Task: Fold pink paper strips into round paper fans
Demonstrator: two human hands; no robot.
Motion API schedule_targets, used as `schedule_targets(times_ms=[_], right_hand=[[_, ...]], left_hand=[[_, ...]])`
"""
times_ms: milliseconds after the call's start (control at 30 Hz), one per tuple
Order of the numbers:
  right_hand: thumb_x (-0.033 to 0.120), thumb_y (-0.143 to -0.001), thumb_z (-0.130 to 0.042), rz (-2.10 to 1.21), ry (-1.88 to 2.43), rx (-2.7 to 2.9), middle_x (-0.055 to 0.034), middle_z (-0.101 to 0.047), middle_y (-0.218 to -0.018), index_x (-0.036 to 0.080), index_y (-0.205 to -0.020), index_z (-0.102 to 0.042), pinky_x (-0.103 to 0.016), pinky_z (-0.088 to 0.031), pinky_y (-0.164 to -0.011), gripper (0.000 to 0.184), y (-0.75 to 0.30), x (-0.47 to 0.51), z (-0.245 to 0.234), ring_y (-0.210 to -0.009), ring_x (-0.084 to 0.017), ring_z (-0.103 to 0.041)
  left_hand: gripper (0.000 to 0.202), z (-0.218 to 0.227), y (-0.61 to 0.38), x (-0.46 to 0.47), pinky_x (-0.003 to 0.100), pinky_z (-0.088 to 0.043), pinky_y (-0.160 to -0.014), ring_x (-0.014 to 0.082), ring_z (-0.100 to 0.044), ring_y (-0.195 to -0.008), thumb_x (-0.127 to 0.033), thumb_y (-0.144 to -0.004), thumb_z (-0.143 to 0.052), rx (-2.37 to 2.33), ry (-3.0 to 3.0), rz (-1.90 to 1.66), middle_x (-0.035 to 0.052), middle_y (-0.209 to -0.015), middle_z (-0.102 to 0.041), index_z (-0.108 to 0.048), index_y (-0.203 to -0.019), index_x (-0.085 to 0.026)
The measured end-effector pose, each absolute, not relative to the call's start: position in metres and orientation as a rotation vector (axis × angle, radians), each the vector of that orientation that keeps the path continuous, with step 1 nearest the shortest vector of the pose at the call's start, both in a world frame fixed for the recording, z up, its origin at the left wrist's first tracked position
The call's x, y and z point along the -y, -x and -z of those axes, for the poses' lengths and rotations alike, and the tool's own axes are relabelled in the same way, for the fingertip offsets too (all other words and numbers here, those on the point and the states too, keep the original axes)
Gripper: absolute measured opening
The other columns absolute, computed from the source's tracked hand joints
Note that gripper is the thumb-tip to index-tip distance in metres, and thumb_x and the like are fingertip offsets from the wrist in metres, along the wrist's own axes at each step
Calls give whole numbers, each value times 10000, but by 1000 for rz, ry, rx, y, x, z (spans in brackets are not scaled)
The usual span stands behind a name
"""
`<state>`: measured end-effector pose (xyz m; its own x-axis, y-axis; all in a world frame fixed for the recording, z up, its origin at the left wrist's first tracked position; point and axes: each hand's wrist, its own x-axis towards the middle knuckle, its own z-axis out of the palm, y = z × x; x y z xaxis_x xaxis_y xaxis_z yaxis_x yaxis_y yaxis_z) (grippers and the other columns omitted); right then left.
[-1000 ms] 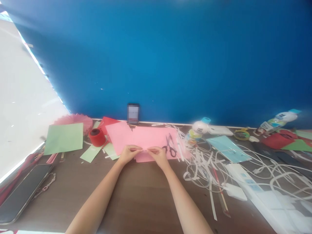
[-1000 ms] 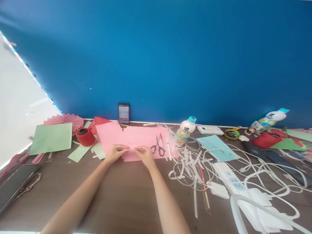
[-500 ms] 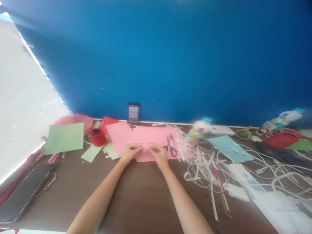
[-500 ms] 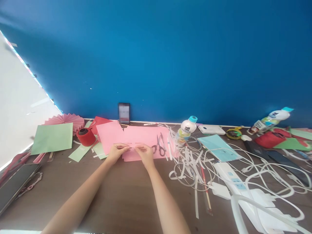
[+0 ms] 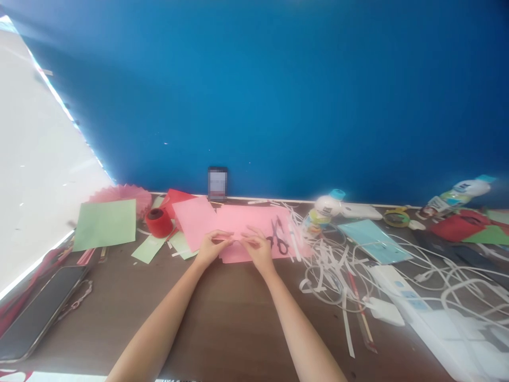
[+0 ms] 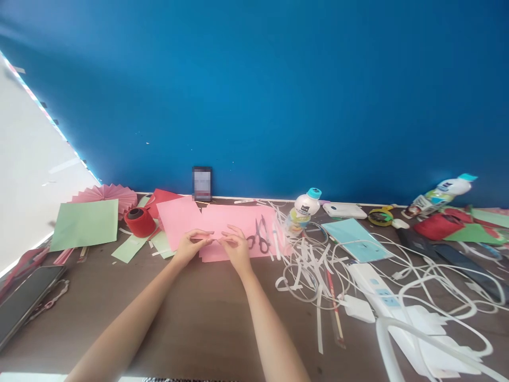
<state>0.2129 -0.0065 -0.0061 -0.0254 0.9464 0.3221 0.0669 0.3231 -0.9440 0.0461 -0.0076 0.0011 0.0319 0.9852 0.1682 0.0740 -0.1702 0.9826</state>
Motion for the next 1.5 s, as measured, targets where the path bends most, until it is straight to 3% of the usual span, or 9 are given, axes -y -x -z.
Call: schedule_targets(times_ms=[267,433,600,800,900,1033,1167,1300,1500], right_hand=[[329,-663,-637,-903,1064,1482,-44,-625,-754,191,-665,-661,-326,-484,-743,140,-213,8,-1,-780,-177,-594],[349,-610,-669,-1031,1122,1335,-70,-627,-881,159,-647,-661,-284,-490,-636,194,-212,6,5,-715,-166,-599],[334,-631,-657,-1127,1128,1279,-20,-611,-578,141,-645,-640,-266,-463,-588,194,-210,7,4,-577,-142,-577],[327,-623,-670,-1128,1096,1197,7,-600,-608,162,-726,-608,-263,-477,-570,204,-203,8,9,-546,-125,-575],[328,-613,-679,-1140,1107,1182,-12,-628,-716,171,-834,-614,-293,-499,-602,279,-202,7,11,-582,-138,-597],[339,-660,-638,-1100,1097,1364,-72,-638,-862,157,-819,-664,-334,-482,-752,243,-205,5,11,-808,-194,-607],[330,-684,-612,-952,1107,1538,-70,-641,-820,174,-789,-683,-345,-455,-795,200,-207,6,8,-846,-198,-584],[348,-675,-611,-1038,1114,1529,-49,-647,-745,164,-717,-676,-315,-464,-717,199,-207,6,4,-744,-175,-587],[389,-601,-662,-1297,1149,1373,7,-561,-562,145,-681,-651,-215,-372,-418,257,-207,7,3,-468,-94,-465]], left_hand=[[245,-5,-46,10,337,-463,-807,214,-594,-905,-325,-610,-677,-1138,-1358,-1269,100,-929,-653,-627,-773,-149],[240,-1,-47,9,361,-480,-771,227,-612,-868,-317,-594,-688,-1068,-1260,-1303,105,-899,-658,-558,-680,-135],[301,-1,-50,10,352,-505,-697,199,-645,-700,-307,-594,-692,-1003,-1130,-1342,63,-759,-674,-517,-785,-153],[479,3,-51,9,322,-497,-709,181,-644,-704,-301,-590,-698,-1031,-1055,-1399,24,-670,-663,-484,-998,-172],[464,5,-50,8,325,-489,-723,182,-644,-712,-300,-590,-700,-1012,-1042,-1390,42,-702,-673,-491,-983,-168],[438,6,-49,7,341,-478,-744,199,-645,-741,-287,-583,-707,-1008,-1024,-1396,64,-736,-678,-504,-951,-160],[444,7,-48,5,350,-471,-762,217,-641,-779,-270,-573,-715,-993,-997,-1402,76,-721,-678,-523,-952,-140],[395,10,-48,1,374,-486,-742,262,-624,-847,-280,-561,-721,-1001,-923,-1377,133,-826,-669,-584,-887,-103],[484,4,-48,3,393,-477,-790,247,-616,-874,-326,-612,-686,-906,-840,-1344,134,-832,-673,-563,-1024,-103]])
